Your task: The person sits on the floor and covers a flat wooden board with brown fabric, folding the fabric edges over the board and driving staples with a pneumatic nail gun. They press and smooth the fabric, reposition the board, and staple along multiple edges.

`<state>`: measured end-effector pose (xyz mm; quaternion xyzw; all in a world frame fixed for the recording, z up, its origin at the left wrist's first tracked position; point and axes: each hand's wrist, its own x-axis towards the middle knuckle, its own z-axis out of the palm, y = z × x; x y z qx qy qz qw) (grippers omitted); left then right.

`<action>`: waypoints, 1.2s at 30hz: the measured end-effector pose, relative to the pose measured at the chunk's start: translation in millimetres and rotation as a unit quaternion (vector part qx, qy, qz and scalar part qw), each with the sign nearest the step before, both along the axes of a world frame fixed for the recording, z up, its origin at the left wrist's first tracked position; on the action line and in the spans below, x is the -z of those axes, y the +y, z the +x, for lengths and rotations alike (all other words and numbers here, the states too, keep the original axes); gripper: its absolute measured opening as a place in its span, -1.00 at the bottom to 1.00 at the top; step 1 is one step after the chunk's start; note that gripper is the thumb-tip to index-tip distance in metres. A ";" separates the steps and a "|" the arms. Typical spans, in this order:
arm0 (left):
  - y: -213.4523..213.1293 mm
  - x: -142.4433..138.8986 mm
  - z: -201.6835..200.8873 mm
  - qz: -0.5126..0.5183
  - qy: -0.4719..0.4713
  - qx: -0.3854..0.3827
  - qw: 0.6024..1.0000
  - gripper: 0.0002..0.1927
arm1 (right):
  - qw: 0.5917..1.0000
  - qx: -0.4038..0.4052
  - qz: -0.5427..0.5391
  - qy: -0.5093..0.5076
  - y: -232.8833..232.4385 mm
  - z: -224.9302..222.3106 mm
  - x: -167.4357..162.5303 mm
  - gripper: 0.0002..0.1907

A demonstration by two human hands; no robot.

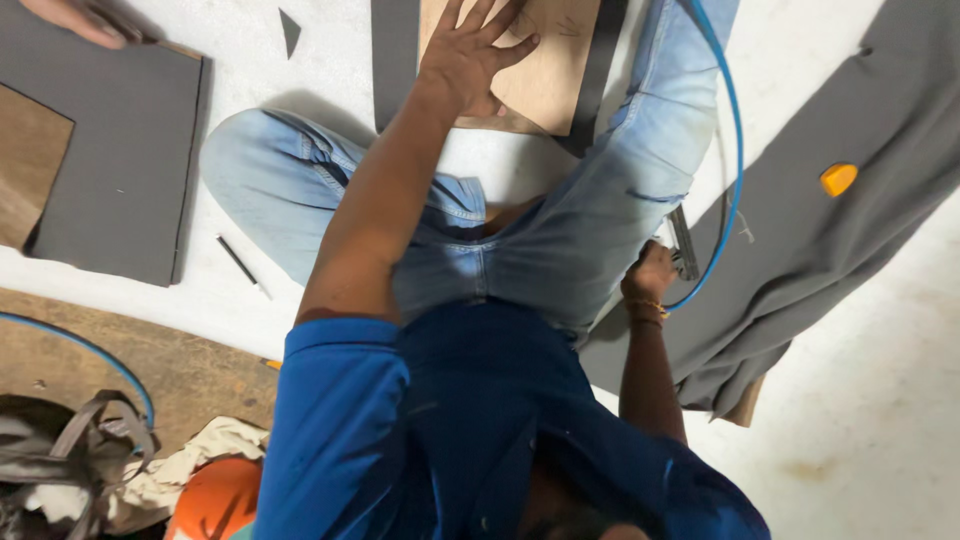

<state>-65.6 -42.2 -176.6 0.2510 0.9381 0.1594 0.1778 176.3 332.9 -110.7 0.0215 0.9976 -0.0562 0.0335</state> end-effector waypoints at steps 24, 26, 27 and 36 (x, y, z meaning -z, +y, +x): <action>-5.4 -2.7 9.1 0.004 0.044 -0.017 0.999 0.02 | 0.750 -0.639 0.076 -0.152 -161.2 -298.2 -144.0 -0.51; -5.8 -1.2 11.8 0.028 0.063 -0.019 0.997 0.02 | 0.754 -0.630 0.088 -0.163 -163.9 -301.5 -126.4 -0.56; -6.1 -0.8 13.4 0.032 0.066 -0.026 0.997 0.00 | 0.757 -0.626 0.076 -0.170 -162.3 -303.2 -119.5 -0.56; -8.0 0.3 34.5 0.085 0.032 -0.098 0.991 -0.12 | 0.779 -0.588 0.021 -0.216 -144.0 -311.9 -86.2 -0.53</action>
